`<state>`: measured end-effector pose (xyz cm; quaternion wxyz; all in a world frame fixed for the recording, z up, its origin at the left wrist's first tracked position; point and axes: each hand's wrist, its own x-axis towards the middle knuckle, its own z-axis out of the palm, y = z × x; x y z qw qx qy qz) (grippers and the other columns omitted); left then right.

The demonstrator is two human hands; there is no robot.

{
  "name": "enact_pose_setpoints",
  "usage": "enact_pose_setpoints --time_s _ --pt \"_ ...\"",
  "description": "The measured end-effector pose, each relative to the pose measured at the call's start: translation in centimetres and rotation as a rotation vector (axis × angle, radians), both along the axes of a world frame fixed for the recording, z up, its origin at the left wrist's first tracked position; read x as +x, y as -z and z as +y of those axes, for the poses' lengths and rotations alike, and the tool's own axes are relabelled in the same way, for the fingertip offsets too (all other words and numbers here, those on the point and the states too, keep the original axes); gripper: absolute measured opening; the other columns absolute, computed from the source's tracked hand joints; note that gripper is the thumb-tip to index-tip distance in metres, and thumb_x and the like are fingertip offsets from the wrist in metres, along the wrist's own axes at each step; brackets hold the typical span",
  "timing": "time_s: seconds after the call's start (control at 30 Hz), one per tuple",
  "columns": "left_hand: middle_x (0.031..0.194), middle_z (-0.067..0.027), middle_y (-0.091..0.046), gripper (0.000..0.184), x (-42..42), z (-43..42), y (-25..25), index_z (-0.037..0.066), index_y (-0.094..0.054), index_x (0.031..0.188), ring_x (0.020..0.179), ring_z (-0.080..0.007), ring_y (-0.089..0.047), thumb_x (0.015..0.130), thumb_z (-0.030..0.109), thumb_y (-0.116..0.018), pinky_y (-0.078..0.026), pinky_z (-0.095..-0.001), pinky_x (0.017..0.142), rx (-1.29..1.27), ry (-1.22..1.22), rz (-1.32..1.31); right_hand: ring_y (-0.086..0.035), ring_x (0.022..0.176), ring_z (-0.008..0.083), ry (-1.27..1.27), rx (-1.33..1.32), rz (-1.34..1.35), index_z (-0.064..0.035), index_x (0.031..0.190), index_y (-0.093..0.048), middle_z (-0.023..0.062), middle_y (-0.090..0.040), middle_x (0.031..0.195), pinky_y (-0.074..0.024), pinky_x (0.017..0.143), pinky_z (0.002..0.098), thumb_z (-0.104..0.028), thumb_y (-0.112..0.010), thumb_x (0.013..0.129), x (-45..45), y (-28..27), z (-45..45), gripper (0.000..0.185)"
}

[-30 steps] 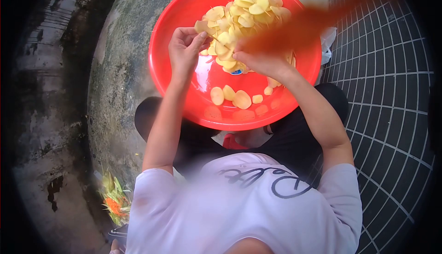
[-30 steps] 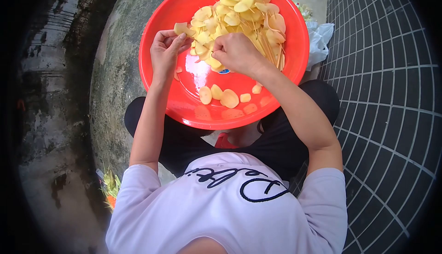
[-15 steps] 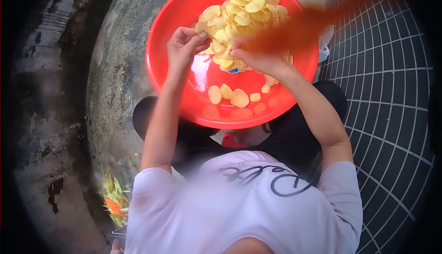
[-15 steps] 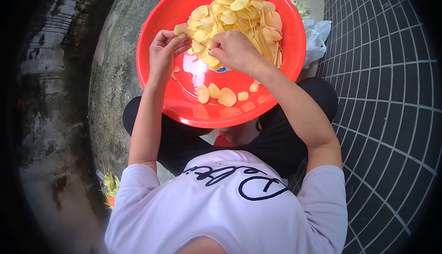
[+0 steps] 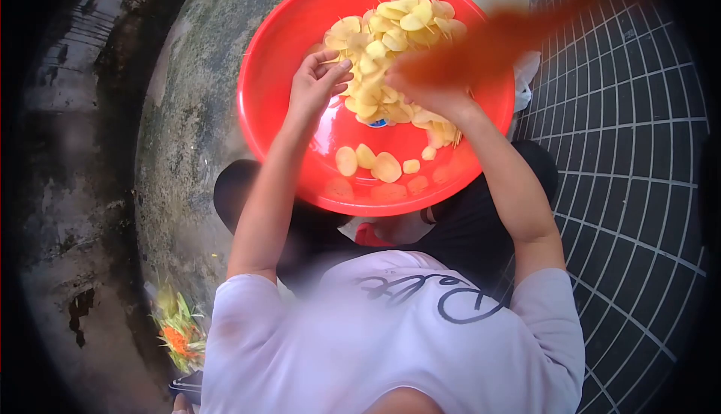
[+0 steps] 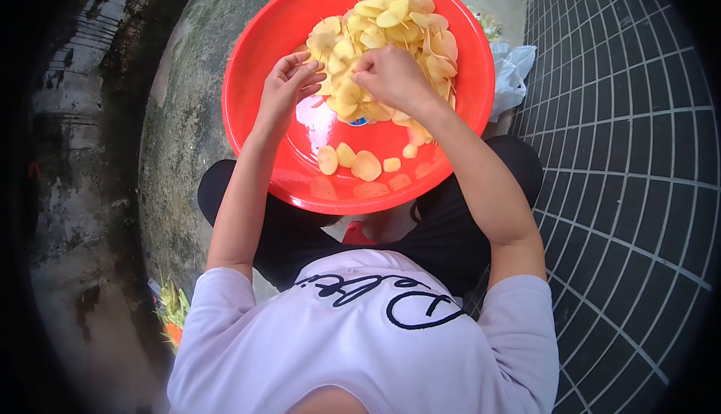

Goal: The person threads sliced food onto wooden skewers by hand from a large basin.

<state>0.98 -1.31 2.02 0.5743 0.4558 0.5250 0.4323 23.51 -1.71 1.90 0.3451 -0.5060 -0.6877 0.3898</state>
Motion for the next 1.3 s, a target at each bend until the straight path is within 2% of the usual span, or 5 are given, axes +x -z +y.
enact_pose_setpoints --time_s 0.33,0.6,0.83,0.97,1.3 --pt "0.103 -0.0045 -0.068 0.036 0.6 -1.8 1.0 0.006 -0.061 0.118 0.097 -0.0132 -0.065 0.093 0.031 -0.069 -0.051 -0.0296 0.083 -0.144 0.465 0.248 -0.064 0.055 0.0094 0.392 -0.031 -0.121 0.0 0.094 -0.073 0.0041 -0.07 0.07 -0.0515 0.057 0.0259 -0.021 -0.073 0.083 6.5 -3.0 4.3 0.024" --pt "0.103 -0.0133 -0.07 0.046 -0.9 -2.8 4.2 0.008 -0.067 0.112 0.1 -0.0309 -0.066 0.074 0.029 -0.081 -0.052 -0.0415 0.085 0.108 0.862 1.163 -0.07 0.075 0.022 0.445 0.043 -0.362 -0.0037 0.09 -0.075 0.0101 -0.073 0.08 -0.0533 0.072 0.0358 -0.027 -0.069 0.084 7.8 -0.9 6.8 0.025" --pt "0.103 -0.0124 -0.07 0.049 0.3 -3.2 5.8 0.01 -0.066 0.116 0.101 -0.0304 -0.065 0.072 0.027 -0.081 -0.052 -0.0415 0.083 0.005 1.087 1.278 -0.07 0.089 0.0348 0.49 0.236 -0.522 -0.0064 0.094 -0.074 0.0166 -0.073 0.089 -0.053 0.08 0.0447 -0.034 -0.064 0.088 9.1 0.6 7.0 0.03" --pt "0.095 -0.013 -0.069 0.035 0.6 -4.0 7.4 0.01 -0.069 0.1 0.091 -0.0306 -0.068 0.071 0.026 -0.081 -0.054 -0.0426 0.074 0.187 1.069 1.191 -0.069 0.089 0.0364 0.431 0.35 -0.633 -0.0065 0.093 -0.073 0.0181 -0.072 0.089 -0.0533 0.08 0.0454 -0.035 -0.065 0.088 11.5 0.0 5.4 0.03" --pt "0.108 -0.0085 -0.065 0.042 1.9 -4.6 8.6 0.01 -0.065 0.105 0.098 -0.0291 -0.065 0.069 0.023 -0.081 -0.052 -0.0422 0.076 0.239 1.146 1.154 -0.069 0.092 0.0366 0.247 0.027 -0.863 -0.0021 0.096 -0.073 0.0194 -0.072 0.094 -0.0535 0.081 0.0466 -0.027 -0.072 0.081 10.0 -1.1 1.7 0.029"
